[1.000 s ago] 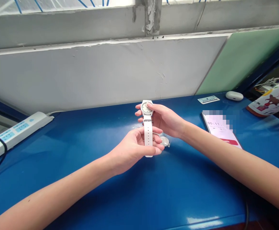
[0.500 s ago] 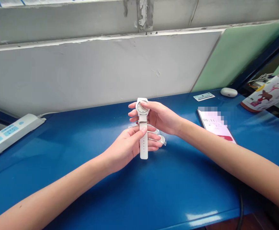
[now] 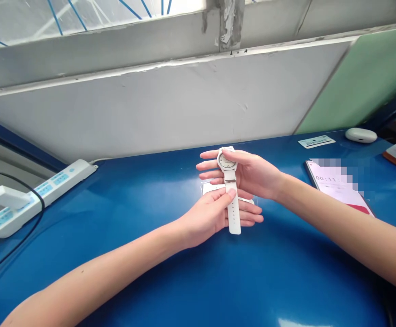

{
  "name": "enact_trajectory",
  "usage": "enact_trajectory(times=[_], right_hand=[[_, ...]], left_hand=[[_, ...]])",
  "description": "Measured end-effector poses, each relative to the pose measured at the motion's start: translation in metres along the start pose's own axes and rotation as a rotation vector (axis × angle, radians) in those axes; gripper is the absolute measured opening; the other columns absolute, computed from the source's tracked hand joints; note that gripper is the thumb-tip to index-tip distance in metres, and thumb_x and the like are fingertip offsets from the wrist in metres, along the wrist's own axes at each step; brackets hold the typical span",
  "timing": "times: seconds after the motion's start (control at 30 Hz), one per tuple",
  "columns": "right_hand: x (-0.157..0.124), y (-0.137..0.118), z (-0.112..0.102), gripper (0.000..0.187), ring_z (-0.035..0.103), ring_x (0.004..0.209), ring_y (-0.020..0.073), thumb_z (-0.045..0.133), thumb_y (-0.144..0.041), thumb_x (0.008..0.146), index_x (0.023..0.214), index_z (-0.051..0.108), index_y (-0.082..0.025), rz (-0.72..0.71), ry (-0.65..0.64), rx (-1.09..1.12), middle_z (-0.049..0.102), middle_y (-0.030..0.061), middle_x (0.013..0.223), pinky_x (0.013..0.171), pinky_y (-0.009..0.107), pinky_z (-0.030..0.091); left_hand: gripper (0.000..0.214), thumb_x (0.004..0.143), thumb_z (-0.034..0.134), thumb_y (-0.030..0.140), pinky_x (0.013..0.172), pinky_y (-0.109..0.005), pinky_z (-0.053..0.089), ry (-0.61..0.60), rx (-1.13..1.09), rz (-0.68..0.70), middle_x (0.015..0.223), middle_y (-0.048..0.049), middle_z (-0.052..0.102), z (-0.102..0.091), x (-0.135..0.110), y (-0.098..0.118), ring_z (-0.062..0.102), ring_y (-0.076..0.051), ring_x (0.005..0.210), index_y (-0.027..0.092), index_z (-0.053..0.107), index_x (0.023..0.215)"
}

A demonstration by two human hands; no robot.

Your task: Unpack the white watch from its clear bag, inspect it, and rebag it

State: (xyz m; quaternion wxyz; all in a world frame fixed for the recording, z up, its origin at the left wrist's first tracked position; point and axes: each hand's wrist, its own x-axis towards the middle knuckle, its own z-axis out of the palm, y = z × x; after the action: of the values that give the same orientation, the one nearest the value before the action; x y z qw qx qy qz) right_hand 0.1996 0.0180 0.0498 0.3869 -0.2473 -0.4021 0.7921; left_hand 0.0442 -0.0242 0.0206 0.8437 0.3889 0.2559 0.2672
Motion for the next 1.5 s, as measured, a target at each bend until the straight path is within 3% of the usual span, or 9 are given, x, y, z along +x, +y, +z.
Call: enact_trajectory(times=[0.1,0.2,0.37,0.53,0.73,0.83,0.97,1.2,1.5], right_hand=[[-0.002,-0.004,0.003,0.054,0.071,0.099,0.0230,0.027,-0.047,0.103,0.113,0.068,-0.013,0.037,0.006,0.045,0.074,0.0121,0.113,0.092,0.037,0.054],[-0.004,-0.010,0.004,0.054,0.071,0.094,0.0217,0.025,-0.045,0.103,0.112,0.069,-0.015,0.028,0.017,0.035,0.075,0.0102,0.105,0.091,0.037,0.053],[-0.005,-0.015,0.000,0.037,0.068,0.084,0.0179,0.053,-0.048,0.096,0.105,0.072,-0.018,-0.053,0.065,-0.079,0.072,0.0048,0.089,0.081,0.030,0.055],[-0.002,-0.010,-0.004,0.027,0.069,0.079,0.0152,0.075,-0.044,0.082,0.092,0.075,-0.018,-0.201,0.228,-0.236,0.072,0.0014,0.074,0.079,0.026,0.054],[-0.002,-0.002,0.007,0.040,0.071,0.088,0.0213,0.065,-0.054,0.088,0.102,0.073,-0.018,-0.100,0.212,-0.184,0.078,0.0102,0.100,0.087,0.036,0.056],[-0.004,0.002,0.012,0.030,0.071,0.094,0.0220,0.068,-0.042,0.089,0.108,0.071,-0.020,-0.075,0.187,-0.210,0.076,0.0095,0.109,0.086,0.035,0.057],[-0.004,0.004,0.012,0.023,0.067,0.113,0.0206,0.062,-0.025,0.093,0.114,0.067,-0.018,-0.101,0.108,-0.149,0.073,0.0104,0.119,0.096,0.032,0.053],[-0.007,-0.010,0.010,0.025,0.069,0.111,0.0191,0.052,-0.014,0.097,0.119,0.063,-0.014,-0.075,0.038,-0.032,0.070,0.0129,0.124,0.101,0.033,0.053],[-0.004,-0.009,0.007,0.034,0.072,0.103,0.0200,0.041,-0.033,0.104,0.115,0.064,-0.010,-0.032,0.052,0.008,0.070,0.0170,0.123,0.095,0.033,0.057]], left_hand=[[0.029,0.099,0.056,0.036,0.089,-0.042,0.055,0.001,-0.004,0.000,0.098,-0.0171,0.074,0.000,-0.001,0.002,0.074,-0.026,0.091,0.009,0.065,0.104],[0.030,0.096,0.061,0.038,0.089,-0.042,0.055,0.022,0.002,0.000,0.097,-0.0164,0.074,0.001,-0.002,0.005,0.073,-0.026,0.090,0.009,0.066,0.103],[0.027,0.091,0.070,0.034,0.086,-0.036,0.055,0.089,0.087,0.059,0.092,-0.0105,0.072,0.002,-0.003,0.011,0.071,-0.021,0.087,0.010,0.066,0.102],[0.028,0.093,0.067,0.035,0.082,-0.032,0.054,0.106,0.136,0.068,0.093,-0.0095,0.072,0.002,-0.004,0.012,0.072,-0.020,0.083,0.011,0.065,0.107],[0.039,0.093,0.063,0.048,0.081,-0.035,0.055,0.092,0.058,0.095,0.086,-0.0125,0.075,0.003,-0.004,0.015,0.073,-0.023,0.080,0.010,0.065,0.097],[0.047,0.095,0.055,0.055,0.082,-0.038,0.056,0.059,0.093,0.105,0.088,-0.0147,0.075,0.001,-0.003,0.014,0.074,-0.025,0.082,0.010,0.067,0.100],[0.042,0.097,0.057,0.049,0.087,-0.042,0.054,-0.011,0.112,0.040,0.096,-0.0183,0.075,-0.001,-0.004,0.009,0.074,-0.028,0.087,0.009,0.067,0.106],[0.040,0.092,0.064,0.047,0.097,-0.050,0.050,-0.040,0.141,0.013,0.112,-0.0207,0.072,0.001,-0.004,0.016,0.071,-0.034,0.103,0.010,0.068,0.105],[0.039,0.092,0.066,0.045,0.103,-0.049,0.046,-0.055,0.115,-0.007,0.123,-0.0196,0.068,0.000,-0.004,0.015,0.064,-0.035,0.117,0.010,0.071,0.107]])
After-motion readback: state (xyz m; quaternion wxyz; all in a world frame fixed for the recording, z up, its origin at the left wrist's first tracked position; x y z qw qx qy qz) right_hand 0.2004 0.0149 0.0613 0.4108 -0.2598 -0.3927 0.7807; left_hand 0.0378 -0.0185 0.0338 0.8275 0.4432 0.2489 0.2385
